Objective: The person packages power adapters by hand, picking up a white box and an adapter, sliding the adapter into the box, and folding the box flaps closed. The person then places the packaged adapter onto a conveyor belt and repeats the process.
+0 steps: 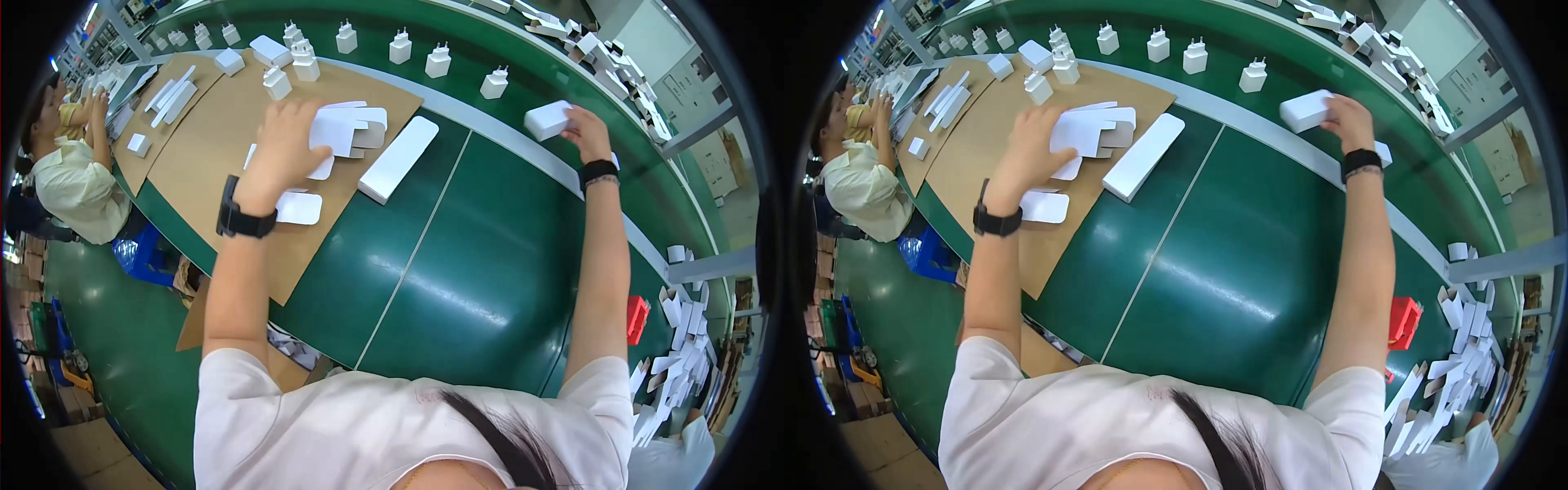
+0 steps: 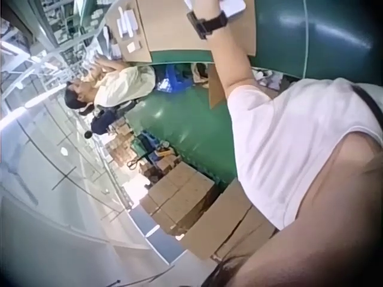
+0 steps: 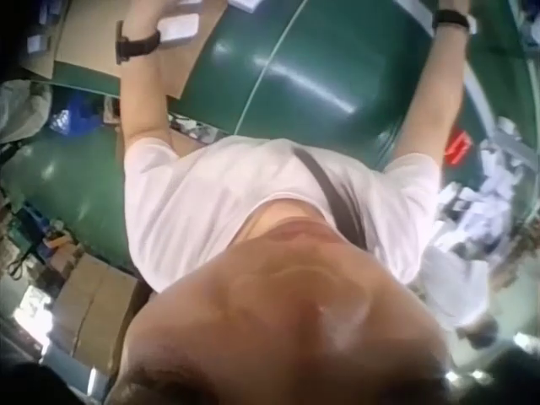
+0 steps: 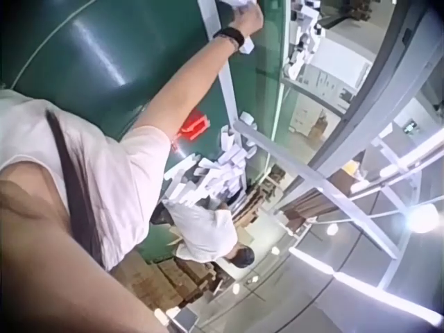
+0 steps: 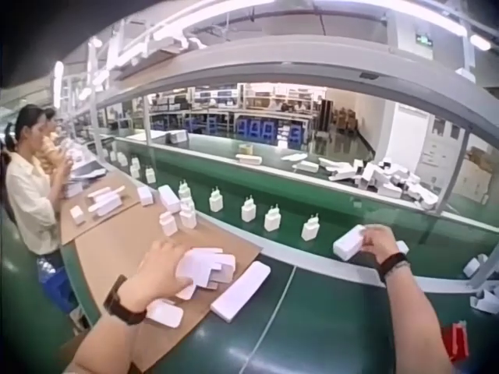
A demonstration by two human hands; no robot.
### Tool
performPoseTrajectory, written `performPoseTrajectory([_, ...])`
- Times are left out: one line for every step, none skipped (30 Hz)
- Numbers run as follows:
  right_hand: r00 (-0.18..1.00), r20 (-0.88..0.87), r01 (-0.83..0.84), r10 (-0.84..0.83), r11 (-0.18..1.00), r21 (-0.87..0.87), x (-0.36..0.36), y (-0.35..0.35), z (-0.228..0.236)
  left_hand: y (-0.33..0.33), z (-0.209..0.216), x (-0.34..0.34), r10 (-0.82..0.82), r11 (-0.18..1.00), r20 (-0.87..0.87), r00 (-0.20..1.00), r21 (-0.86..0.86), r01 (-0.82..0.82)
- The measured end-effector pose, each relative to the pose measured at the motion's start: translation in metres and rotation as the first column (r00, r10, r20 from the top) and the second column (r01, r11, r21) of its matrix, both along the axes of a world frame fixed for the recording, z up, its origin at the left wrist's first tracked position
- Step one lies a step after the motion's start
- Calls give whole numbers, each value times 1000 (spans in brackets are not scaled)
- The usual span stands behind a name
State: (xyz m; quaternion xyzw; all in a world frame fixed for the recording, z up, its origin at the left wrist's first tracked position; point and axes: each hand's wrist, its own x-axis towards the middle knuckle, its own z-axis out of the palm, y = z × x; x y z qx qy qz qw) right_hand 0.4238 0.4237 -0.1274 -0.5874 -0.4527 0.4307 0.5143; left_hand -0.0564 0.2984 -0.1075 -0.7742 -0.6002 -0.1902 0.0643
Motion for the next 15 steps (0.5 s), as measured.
performPoseTrajectory([995, -42, 85, -86, 996, -24, 23, 20, -14, 12, -7, -9, -3, 1000, 2, 1000, 5, 3])
performPoseTrajectory([995, -35, 93, -93, 996, -8, 42, 39, -22, 25, -11, -12, -98, 995, -78, 992, -19, 96])
performPoseTrajectory([900, 375, 173, -221, 972, 157, 32, 44, -27, 26, -8, -14, -176, 984, -169, 970, -66, 167])
performPoseTrajectory([627, 684, 176, -373, 923, 342, 26, 48, -29, 32, -3, -11, -122, 947, -52, 991, -306, 100])
performPoseTrajectory([663, 683, 99, -306, 940, 326, 20, 51, -30, 33, 2, -8, -118, 949, -61, 991, -302, 95])
performPoseTrajectory([717, 667, 1, -202, 957, 289, -40, 42, -32, 29, 1, -18, -75, 947, -123, 990, -321, 32])
performPoseTrajectory([667, 728, -66, -160, 960, 272, -59, 44, -34, 30, 4, -15, -70, 949, -160, 985, -315, 17])
performPoseTrajectory([608, 784, -127, -123, 960, 249, -71, 50, -38, 33, 6, -11, -85, 950, -163, 983, -312, 30])
performPoseTrajectory([584, 810, -123, -60, 979, 161, -85, 55, -42, 35, 8, -9, -71, 945, -158, 985, -325, 16])
performPoseTrajectory([597, 802, -59, -24, 996, 73, -93, 65, -46, 38, 11, -4, -59, 942, -150, 987, -335, 6])
performPoseTrajectory([621, 783, -20, -27, 999, 50, -89, 76, -52, 41, 15, 5, -78, 947, -149, 986, -321, 26])
performPoseTrajectory([620, 784, -32, 31, 999, -14, -97, 80, -53, 37, 18, 7, -25, 964, -107, 994, -267, -5])
performPoseTrajectory([616, 783, -39, 83, 996, -75, -100, 84, -49, 32, 23, 11, 20, 977, -57, 998, -211, -31])
performPoseTrajectory([559, 828, -20, 34, 999, -27, -96, 84, -46, 24, 27, 17, -51, 999, 50, 997, 21, 50])
performPoseTrajectory([565, 824, -26, 34, 999, -23, -101, 78, -41, 11, 39, 28, 23, 999, 227, 974, 19, -28])
